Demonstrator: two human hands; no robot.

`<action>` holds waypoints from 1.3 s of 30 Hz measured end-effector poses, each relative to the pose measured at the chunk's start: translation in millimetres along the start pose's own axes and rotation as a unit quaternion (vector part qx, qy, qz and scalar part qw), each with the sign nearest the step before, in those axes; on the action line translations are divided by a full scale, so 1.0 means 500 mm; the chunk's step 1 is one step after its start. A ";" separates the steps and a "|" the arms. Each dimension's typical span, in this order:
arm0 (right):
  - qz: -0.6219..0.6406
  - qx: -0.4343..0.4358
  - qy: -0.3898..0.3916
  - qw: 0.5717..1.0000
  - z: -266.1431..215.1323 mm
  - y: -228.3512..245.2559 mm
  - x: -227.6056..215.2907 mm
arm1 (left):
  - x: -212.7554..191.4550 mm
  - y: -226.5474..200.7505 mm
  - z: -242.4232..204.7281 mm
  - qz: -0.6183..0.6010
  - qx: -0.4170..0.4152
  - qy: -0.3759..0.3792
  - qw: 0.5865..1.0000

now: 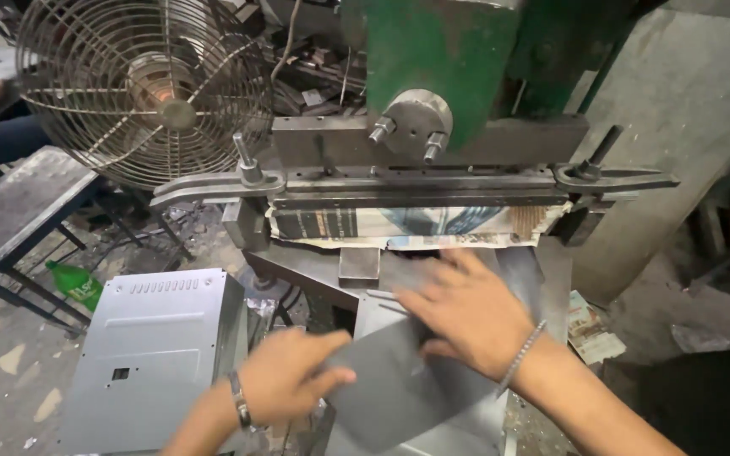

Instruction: Bending sections of metal sheets using an industrial stamping or bending machine.

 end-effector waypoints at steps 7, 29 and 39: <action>0.550 0.312 0.061 0.772 -0.100 -0.177 0.312 | -0.089 0.023 0.008 0.159 0.040 -0.503 0.849; 0.708 0.484 -0.074 0.509 -0.089 -0.399 0.396 | 0.036 0.194 0.341 -0.530 -0.068 -0.259 0.805; 0.704 0.492 -0.078 0.507 -0.102 -0.414 0.402 | 0.037 0.173 0.346 -0.552 -0.063 -0.259 0.790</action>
Point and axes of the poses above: each hand's wrist, its own z-axis towards the middle knuckle, its own x-axis out of the palm, y = z × x, the point moved 8 cm from there along z, towards the middle knuckle, and after that the axes turned 10 degrees about y, right-handed, at the moved point
